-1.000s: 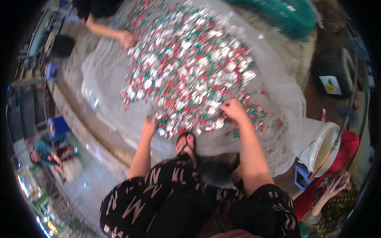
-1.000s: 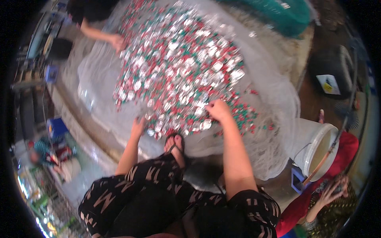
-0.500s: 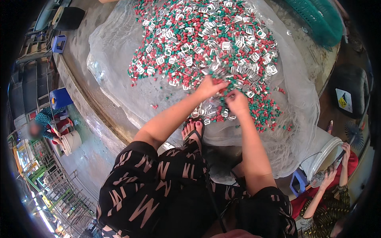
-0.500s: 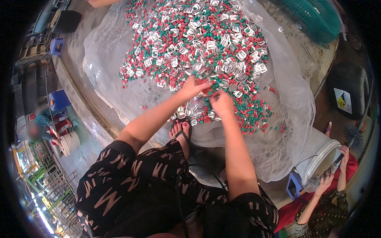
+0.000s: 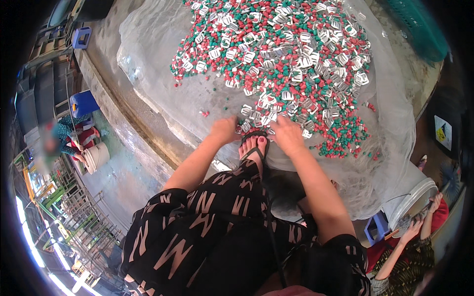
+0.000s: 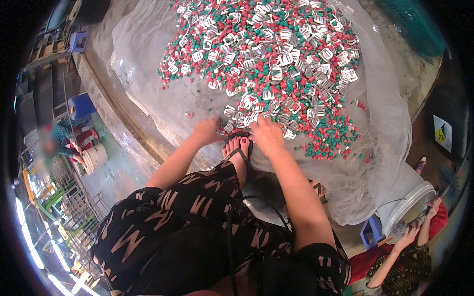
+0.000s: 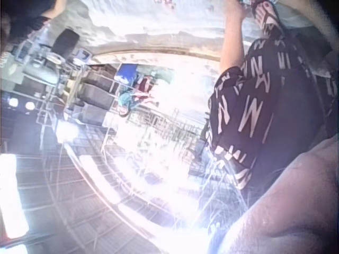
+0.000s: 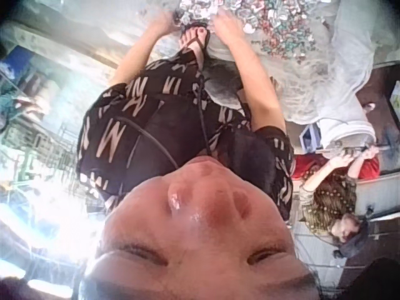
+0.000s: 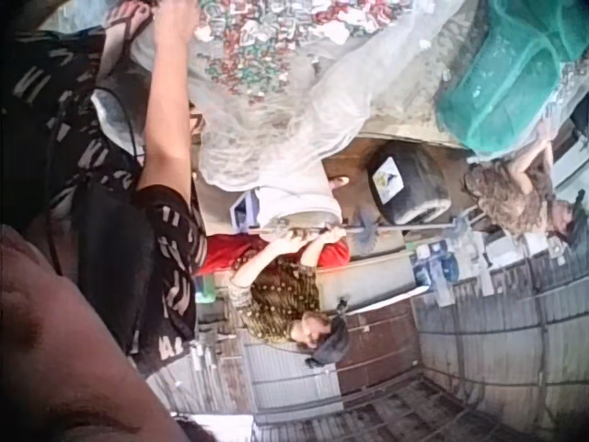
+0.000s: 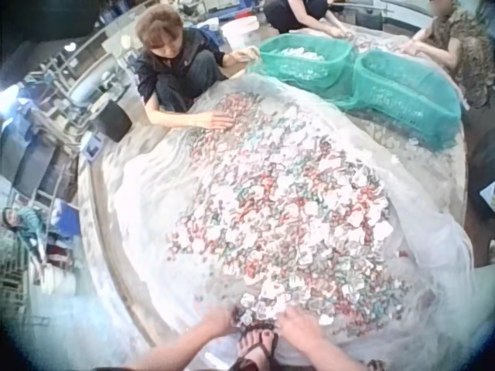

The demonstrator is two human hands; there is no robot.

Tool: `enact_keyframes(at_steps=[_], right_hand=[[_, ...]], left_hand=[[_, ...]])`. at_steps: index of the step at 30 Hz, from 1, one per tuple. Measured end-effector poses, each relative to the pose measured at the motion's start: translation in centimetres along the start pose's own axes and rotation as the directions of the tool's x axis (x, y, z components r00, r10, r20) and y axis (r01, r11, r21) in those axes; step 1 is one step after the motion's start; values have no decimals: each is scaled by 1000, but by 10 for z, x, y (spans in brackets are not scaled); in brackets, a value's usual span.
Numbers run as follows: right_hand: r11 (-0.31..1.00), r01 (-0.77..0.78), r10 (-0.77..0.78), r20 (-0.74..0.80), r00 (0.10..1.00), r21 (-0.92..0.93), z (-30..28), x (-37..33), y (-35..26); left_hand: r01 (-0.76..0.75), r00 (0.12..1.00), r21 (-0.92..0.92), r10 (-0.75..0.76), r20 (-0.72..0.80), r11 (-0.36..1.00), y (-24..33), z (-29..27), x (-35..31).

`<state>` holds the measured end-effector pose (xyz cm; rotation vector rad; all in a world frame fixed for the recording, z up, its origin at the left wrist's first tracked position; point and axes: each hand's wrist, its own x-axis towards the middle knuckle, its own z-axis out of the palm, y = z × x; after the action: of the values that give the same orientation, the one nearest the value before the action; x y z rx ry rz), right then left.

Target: The person sorts a large pile of red, green, and white bottle caps on a plastic sheet. They pick up the caps by hand and place them into a green basket. Other people are also sorting caps nearby.

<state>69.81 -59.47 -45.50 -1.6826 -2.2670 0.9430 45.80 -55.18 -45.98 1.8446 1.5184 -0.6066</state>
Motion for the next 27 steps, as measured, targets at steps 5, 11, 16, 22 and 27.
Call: enact_keyframes(at_steps=[5,11,16,22,27], right_hand=[[988,31,-34,-15,999,-151,22,-9,-4],[985,-79,133,-383,914,155,1,10,4],[286,-269,454,117,883,920,11,33,1],[984,-138,139,-5,990,-113,28,30,-19],[973,-182,202,-150,968,141,12,26,-9]], left_hand=[[-16,971,-161,-23,-238,987,1,8,2],[-185,910,-47,153,-386,982,7,-20,-6],[-306,905,-6,289,-311,952,1,6,-3],[-262,918,-192,183,-351,946,10,-8,23],[-309,908,-52,279,-313,950,19,-13,24]])
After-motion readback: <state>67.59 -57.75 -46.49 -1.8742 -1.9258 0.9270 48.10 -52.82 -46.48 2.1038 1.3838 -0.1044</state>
